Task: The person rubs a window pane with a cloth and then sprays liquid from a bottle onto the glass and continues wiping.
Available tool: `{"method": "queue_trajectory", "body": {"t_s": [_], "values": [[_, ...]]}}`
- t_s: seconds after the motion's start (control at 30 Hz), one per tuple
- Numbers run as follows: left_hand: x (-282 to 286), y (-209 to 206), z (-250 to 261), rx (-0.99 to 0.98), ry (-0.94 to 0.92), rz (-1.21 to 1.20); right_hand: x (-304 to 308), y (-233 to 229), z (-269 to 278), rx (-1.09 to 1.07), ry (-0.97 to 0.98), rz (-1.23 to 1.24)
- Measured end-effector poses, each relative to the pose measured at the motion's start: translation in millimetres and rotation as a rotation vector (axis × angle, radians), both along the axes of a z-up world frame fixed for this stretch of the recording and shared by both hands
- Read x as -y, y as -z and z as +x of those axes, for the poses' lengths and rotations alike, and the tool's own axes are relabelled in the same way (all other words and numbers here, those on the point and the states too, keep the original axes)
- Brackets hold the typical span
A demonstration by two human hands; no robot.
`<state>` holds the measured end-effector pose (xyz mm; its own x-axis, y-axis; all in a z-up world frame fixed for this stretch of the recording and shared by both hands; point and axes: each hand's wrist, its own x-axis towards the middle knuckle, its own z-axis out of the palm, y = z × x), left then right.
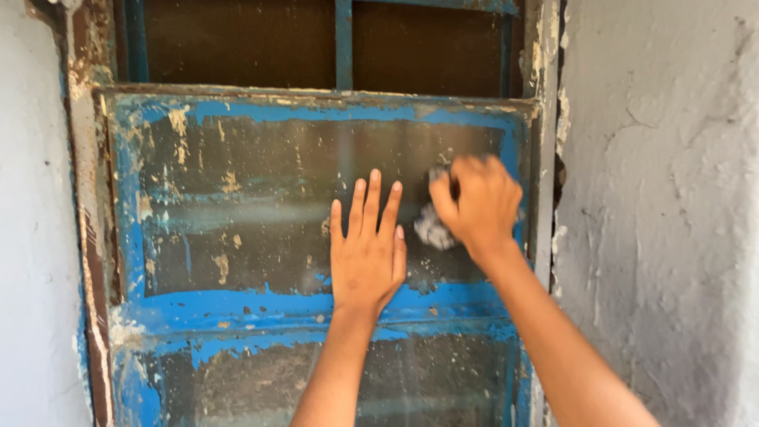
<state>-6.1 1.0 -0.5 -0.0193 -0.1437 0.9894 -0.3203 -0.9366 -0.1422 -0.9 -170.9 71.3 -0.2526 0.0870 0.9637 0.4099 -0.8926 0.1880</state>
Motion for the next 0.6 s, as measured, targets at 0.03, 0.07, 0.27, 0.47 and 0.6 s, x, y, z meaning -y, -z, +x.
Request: {"method": "queue_trajectory", "body": {"t_s": [0.03, 0.07, 0.27, 0.47, 0.6], "values": [[0, 0, 0, 0.003, 0.008, 0.000, 3, 16, -2, -0.015, -0.004, -0.001], [0, -1, 0, 0.006, 0.015, 0.000, 6, 33, -4, -0.029, -0.009, -0.001], [-1, 1, -3, -0.001, 0.052, 0.005, 15, 97, -8, -0.108, -0.059, 0.052], [-1, 0, -4, -0.002, 0.057, 0.010, 21, 73, -1, -0.136, 0.025, 0.004], [0, -2, -5, -0.024, 0.045, 0.003, 24, 12, 10, -0.121, 0.051, 0.056]]}}
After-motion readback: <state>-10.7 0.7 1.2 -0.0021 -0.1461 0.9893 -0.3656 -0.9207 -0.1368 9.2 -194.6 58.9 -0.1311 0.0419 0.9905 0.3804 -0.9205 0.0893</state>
